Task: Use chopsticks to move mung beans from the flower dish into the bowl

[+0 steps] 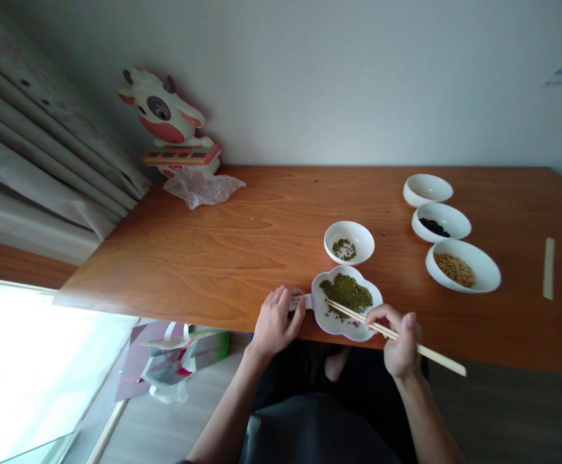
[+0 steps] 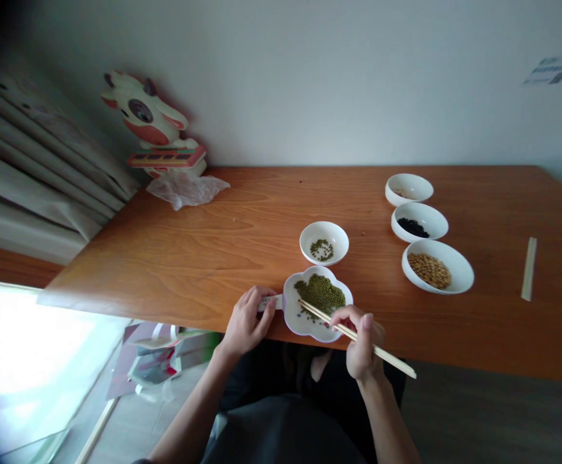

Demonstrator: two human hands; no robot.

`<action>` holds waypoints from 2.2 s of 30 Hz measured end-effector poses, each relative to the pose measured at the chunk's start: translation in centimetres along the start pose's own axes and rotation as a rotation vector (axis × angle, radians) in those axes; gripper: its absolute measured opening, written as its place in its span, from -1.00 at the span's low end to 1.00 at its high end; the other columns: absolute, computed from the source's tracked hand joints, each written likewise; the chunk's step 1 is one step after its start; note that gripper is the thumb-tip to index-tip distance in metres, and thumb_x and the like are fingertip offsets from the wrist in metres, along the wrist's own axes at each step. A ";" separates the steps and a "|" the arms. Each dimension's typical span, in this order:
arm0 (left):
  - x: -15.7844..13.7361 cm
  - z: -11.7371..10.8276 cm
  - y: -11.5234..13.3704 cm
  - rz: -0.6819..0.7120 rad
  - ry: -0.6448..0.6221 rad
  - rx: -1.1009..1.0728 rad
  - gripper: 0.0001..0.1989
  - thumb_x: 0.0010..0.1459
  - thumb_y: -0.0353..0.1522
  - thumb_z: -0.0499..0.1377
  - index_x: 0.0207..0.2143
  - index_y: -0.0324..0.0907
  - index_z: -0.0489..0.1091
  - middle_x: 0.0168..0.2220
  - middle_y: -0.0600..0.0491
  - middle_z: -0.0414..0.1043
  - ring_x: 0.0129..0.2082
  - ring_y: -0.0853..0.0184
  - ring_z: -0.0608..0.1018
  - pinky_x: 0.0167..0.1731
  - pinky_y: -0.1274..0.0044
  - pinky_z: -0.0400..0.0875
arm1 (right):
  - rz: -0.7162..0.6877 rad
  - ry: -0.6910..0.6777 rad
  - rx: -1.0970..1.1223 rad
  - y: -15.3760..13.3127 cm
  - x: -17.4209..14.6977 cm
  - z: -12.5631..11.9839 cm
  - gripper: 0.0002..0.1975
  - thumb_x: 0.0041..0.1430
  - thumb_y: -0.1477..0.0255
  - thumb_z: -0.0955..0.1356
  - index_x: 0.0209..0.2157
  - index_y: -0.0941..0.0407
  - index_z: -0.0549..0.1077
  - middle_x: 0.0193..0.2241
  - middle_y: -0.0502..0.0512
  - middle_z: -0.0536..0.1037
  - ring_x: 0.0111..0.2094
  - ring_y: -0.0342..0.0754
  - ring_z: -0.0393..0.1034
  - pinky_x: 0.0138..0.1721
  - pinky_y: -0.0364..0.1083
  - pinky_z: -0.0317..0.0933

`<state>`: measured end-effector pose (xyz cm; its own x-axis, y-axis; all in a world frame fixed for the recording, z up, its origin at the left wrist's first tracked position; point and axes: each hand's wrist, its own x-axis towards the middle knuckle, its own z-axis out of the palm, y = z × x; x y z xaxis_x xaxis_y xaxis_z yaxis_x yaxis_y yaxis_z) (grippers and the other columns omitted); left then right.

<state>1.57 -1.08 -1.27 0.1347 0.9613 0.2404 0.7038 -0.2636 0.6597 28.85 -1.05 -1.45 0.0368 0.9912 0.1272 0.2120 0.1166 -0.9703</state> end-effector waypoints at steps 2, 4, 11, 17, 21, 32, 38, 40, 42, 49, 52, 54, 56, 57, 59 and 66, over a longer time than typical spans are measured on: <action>0.0 0.0 0.0 -0.001 0.001 -0.001 -0.88 0.49 -0.29 0.08 -0.05 -0.10 0.37 -0.10 -0.07 0.54 -0.08 0.13 0.58 -0.03 0.28 0.48 | -0.003 -0.005 -0.001 -0.1 0.1 0.0 -0.14 0.45 -0.13 -0.07 -0.50 0.06 0.54 -0.56 0.11 0.55 -0.49 0.04 0.42 -0.44 -0.03 0.21; 0.0 0.0 0.1 -0.002 0.005 0.000 -0.88 0.48 -0.29 0.08 -0.05 -0.10 0.37 -0.11 -0.07 0.55 -0.09 0.13 0.59 -0.04 0.28 0.48 | -0.008 -0.013 0.001 -0.2 0.1 0.2 -0.13 0.44 -0.16 -0.09 -0.50 0.06 0.54 -0.56 0.11 0.55 -0.49 0.04 0.42 -0.45 -0.02 0.21; 0.1 -0.1 0.1 0.003 0.013 -0.002 -0.87 0.49 -0.29 0.07 -0.05 -0.10 0.38 -0.13 -0.07 0.55 -0.11 0.12 0.60 -0.04 0.27 0.49 | -0.027 -0.034 0.018 -0.3 0.1 0.7 -0.11 0.40 -0.20 -0.09 -0.51 0.06 0.53 -0.56 0.11 0.53 -0.51 0.03 0.37 -0.49 -0.02 0.17; 0.0 0.0 0.0 0.000 0.004 -0.002 -0.88 0.48 -0.30 0.09 -0.06 -0.10 0.39 -0.12 -0.07 0.56 -0.10 0.13 0.59 -0.05 0.28 0.49 | -0.024 0.002 0.033 0.0 0.0 0.7 -0.12 0.41 -0.20 -0.06 -0.51 0.06 0.55 -0.58 0.10 0.54 -0.53 0.02 0.38 -0.48 -0.02 0.16; 0.0 0.0 0.0 0.000 0.002 -0.003 -0.89 0.48 -0.30 0.09 -0.06 -0.10 0.38 -0.11 -0.08 0.55 -0.09 0.13 0.59 -0.04 0.28 0.49 | -0.031 0.044 0.060 -0.1 0.0 1.0 -0.12 0.43 -0.18 -0.04 -0.54 0.07 0.56 -0.61 0.11 0.52 -0.54 0.03 0.39 -0.48 -0.01 0.19; -0.1 0.0 0.0 0.001 0.000 0.000 -0.88 0.48 -0.30 0.08 -0.04 -0.10 0.37 -0.11 -0.08 0.55 -0.09 0.12 0.59 -0.03 0.26 0.48 | -0.106 0.223 0.193 -1.1 1.0 0.1 -0.10 0.39 -0.21 -0.04 -0.64 0.04 0.52 -0.67 0.14 0.46 -0.58 0.07 0.41 -0.50 0.04 0.24; 0.0 -0.1 0.0 0.006 0.002 0.003 -0.88 0.48 -0.30 0.09 -0.05 -0.10 0.38 -0.11 -0.08 0.55 -0.10 0.12 0.59 -0.04 0.25 0.49 | -0.186 0.447 0.226 -1.8 5.1 -1.4 -0.12 0.35 -0.24 -0.06 -0.65 0.03 0.46 -0.71 0.13 0.40 -0.60 0.05 0.38 -0.50 0.03 0.23; 0.0 -0.1 0.0 0.006 0.004 0.004 -0.88 0.48 -0.29 0.09 -0.05 -0.10 0.38 -0.11 -0.07 0.56 -0.10 0.12 0.60 -0.04 0.25 0.50 | -0.203 0.508 0.232 -2.0 6.7 -1.4 -0.14 0.35 -0.23 -0.05 -0.61 0.04 0.45 -0.68 0.10 0.40 -0.61 0.02 0.35 -0.52 0.00 0.19; 0.0 -0.1 0.0 0.007 0.009 0.006 -0.87 0.48 -0.29 0.08 -0.05 -0.10 0.39 -0.11 -0.08 0.56 -0.10 0.12 0.60 -0.05 0.25 0.51 | -0.206 0.532 0.237 -2.2 8.0 -1.2 -0.15 0.35 -0.23 -0.05 -0.58 0.05 0.46 -0.65 0.09 0.42 -0.61 0.00 0.35 -0.53 -0.01 0.17; 0.0 0.0 -0.1 0.020 0.018 0.007 -0.86 0.49 -0.29 0.06 -0.06 -0.10 0.38 -0.14 -0.09 0.55 -0.14 0.13 0.59 -0.07 0.26 0.51 | -0.189 0.519 0.222 -2.3 8.5 -1.4 -0.14 0.35 -0.25 -0.04 -0.52 0.07 0.48 -0.60 0.08 0.45 -0.60 -0.01 0.36 -0.54 -0.03 0.15; -0.1 0.0 -0.1 0.018 0.015 0.006 -0.87 0.49 -0.29 0.07 -0.06 -0.10 0.38 -0.14 -0.08 0.55 -0.14 0.13 0.59 -0.06 0.26 0.51 | -0.188 0.485 0.219 -2.2 7.0 -2.3 -0.13 0.36 -0.24 -0.07 -0.53 0.06 0.49 -0.60 0.10 0.46 -0.59 -0.01 0.35 -0.52 -0.02 0.15; -0.1 0.1 -0.2 0.015 0.013 0.007 -0.88 0.48 -0.29 0.08 -0.06 -0.10 0.37 -0.13 -0.08 0.55 -0.13 0.13 0.59 -0.06 0.26 0.51 | -0.179 0.425 0.218 -2.1 5.6 -2.7 -0.10 0.37 -0.22 -0.11 -0.54 0.05 0.49 -0.61 0.11 0.45 -0.57 0.01 0.36 -0.49 -0.01 0.20; -0.1 0.1 -0.2 0.012 0.014 0.007 -0.88 0.48 -0.28 0.08 -0.06 -0.09 0.37 -0.13 -0.07 0.55 -0.12 0.12 0.59 -0.06 0.25 0.51 | -0.157 0.332 0.210 -2.1 3.9 -2.9 -0.08 0.37 -0.21 -0.14 -0.56 0.05 0.50 -0.61 0.13 0.45 -0.55 0.04 0.38 -0.47 0.01 0.25; -0.1 0.1 -0.2 0.010 0.014 0.007 -0.88 0.48 -0.28 0.07 -0.06 -0.09 0.37 -0.13 -0.08 0.55 -0.12 0.12 0.60 -0.06 0.25 0.50 | -0.139 0.275 0.200 -2.0 3.0 -2.8 -0.07 0.38 -0.21 -0.13 -0.56 0.05 0.52 -0.60 0.14 0.47 -0.56 0.03 0.37 -0.49 0.01 0.25; -0.1 0.1 -0.2 0.007 0.016 0.009 -0.88 0.48 -0.28 0.08 -0.06 -0.09 0.37 -0.13 -0.07 0.55 -0.12 0.12 0.60 -0.06 0.25 0.50 | -0.100 0.153 0.166 -1.8 1.3 -2.6 -0.10 0.40 -0.21 -0.06 -0.53 0.06 0.56 -0.56 0.14 0.50 -0.55 0.03 0.39 -0.50 0.01 0.26; 0.0 0.1 -0.1 -0.004 0.010 0.018 -0.88 0.47 -0.29 0.08 -0.07 -0.10 0.38 -0.14 -0.07 0.56 -0.13 0.12 0.60 -0.06 0.27 0.49 | -0.071 -0.059 0.062 -1.0 -1.8 -1.9 -0.11 0.39 -0.21 -0.07 -0.46 0.04 0.59 -0.49 0.14 0.54 -0.40 0.11 0.42 -0.39 0.03 0.24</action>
<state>1.58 -1.03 -1.41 0.1245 0.9615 0.2451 0.7164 -0.2580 0.6482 30.47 -3.04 -0.29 -0.0340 0.9820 0.1858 0.1515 0.1888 -0.9703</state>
